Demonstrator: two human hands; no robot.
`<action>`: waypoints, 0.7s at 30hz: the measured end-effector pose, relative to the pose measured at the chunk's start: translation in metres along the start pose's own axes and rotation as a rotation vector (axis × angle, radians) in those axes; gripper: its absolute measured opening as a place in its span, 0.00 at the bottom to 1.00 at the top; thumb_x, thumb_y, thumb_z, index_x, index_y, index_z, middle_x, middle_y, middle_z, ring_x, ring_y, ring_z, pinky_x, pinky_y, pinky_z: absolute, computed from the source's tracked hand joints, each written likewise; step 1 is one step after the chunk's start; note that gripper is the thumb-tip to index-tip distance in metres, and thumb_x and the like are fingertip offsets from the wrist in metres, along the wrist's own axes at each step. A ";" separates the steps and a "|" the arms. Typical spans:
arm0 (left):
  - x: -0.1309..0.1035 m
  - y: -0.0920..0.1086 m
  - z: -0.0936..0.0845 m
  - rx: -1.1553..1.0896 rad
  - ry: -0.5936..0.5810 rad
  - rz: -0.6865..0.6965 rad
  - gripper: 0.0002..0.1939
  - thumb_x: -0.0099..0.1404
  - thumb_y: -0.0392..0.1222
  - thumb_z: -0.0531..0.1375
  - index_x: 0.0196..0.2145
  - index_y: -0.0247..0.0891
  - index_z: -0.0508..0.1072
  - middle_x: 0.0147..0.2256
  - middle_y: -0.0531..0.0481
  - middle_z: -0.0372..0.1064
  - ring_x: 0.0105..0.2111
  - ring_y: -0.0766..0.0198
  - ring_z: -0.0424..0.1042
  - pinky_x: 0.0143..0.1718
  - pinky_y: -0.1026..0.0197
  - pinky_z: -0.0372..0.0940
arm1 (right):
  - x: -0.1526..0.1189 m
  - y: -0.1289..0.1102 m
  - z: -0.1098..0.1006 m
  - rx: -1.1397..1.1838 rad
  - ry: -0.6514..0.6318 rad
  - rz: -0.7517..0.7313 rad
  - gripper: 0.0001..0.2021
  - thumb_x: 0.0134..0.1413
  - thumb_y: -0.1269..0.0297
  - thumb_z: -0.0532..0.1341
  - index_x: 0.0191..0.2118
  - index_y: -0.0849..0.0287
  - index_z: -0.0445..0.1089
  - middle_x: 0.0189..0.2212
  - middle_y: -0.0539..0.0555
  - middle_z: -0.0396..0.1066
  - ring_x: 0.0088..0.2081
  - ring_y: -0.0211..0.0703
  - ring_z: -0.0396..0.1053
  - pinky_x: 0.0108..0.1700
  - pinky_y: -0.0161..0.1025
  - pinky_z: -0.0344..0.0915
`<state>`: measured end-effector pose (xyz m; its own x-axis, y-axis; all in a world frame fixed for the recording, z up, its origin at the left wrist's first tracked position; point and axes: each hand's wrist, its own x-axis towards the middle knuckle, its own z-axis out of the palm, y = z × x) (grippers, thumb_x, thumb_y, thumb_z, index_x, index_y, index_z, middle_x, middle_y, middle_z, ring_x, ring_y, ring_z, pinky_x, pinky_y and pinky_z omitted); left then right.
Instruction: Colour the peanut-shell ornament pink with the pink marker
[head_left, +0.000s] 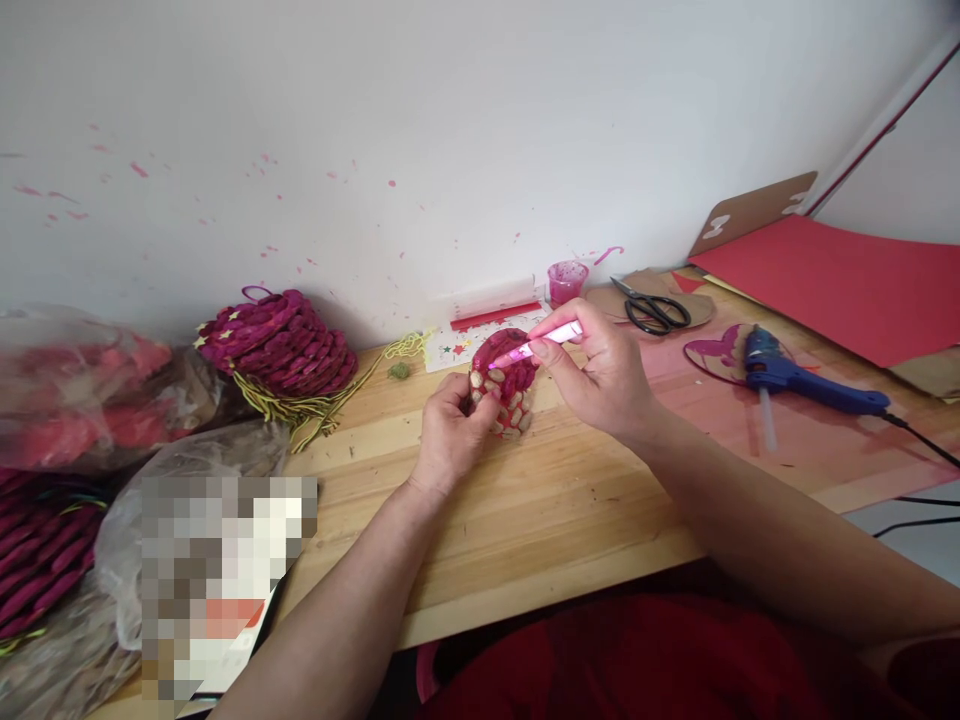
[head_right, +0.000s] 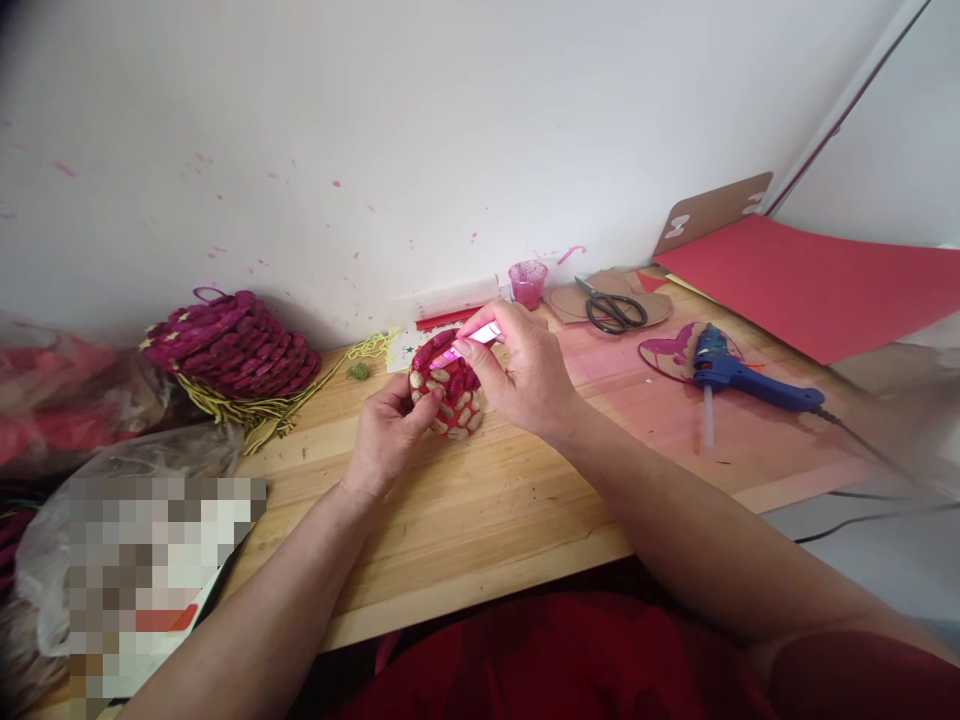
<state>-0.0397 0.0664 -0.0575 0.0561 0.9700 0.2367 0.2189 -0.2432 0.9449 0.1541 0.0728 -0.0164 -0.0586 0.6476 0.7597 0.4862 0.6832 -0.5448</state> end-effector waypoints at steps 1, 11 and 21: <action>0.000 0.001 0.000 -0.002 0.001 0.003 0.10 0.61 0.45 0.66 0.26 0.39 0.74 0.29 0.52 0.67 0.31 0.63 0.62 0.35 0.61 0.60 | 0.000 0.000 0.000 -0.001 0.008 0.008 0.03 0.66 0.62 0.63 0.39 0.53 0.71 0.36 0.52 0.79 0.40 0.45 0.76 0.47 0.45 0.69; 0.000 -0.002 0.000 -0.053 -0.023 -0.014 0.12 0.63 0.50 0.68 0.30 0.38 0.76 0.31 0.51 0.69 0.31 0.63 0.63 0.34 0.61 0.61 | 0.001 0.001 0.000 0.029 0.015 0.018 0.04 0.66 0.62 0.64 0.39 0.54 0.71 0.35 0.51 0.78 0.39 0.44 0.76 0.45 0.44 0.70; 0.003 -0.013 -0.003 -0.291 -0.070 -0.144 0.22 0.59 0.60 0.72 0.39 0.39 0.79 0.37 0.49 0.77 0.32 0.63 0.71 0.36 0.61 0.68 | 0.003 0.006 -0.002 0.098 0.024 0.101 0.07 0.67 0.58 0.64 0.39 0.54 0.70 0.31 0.49 0.77 0.34 0.42 0.74 0.39 0.42 0.69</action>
<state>-0.0450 0.0721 -0.0685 0.1138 0.9895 0.0895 -0.0580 -0.0833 0.9948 0.1580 0.0779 -0.0167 0.0074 0.7074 0.7068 0.4013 0.6453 -0.6501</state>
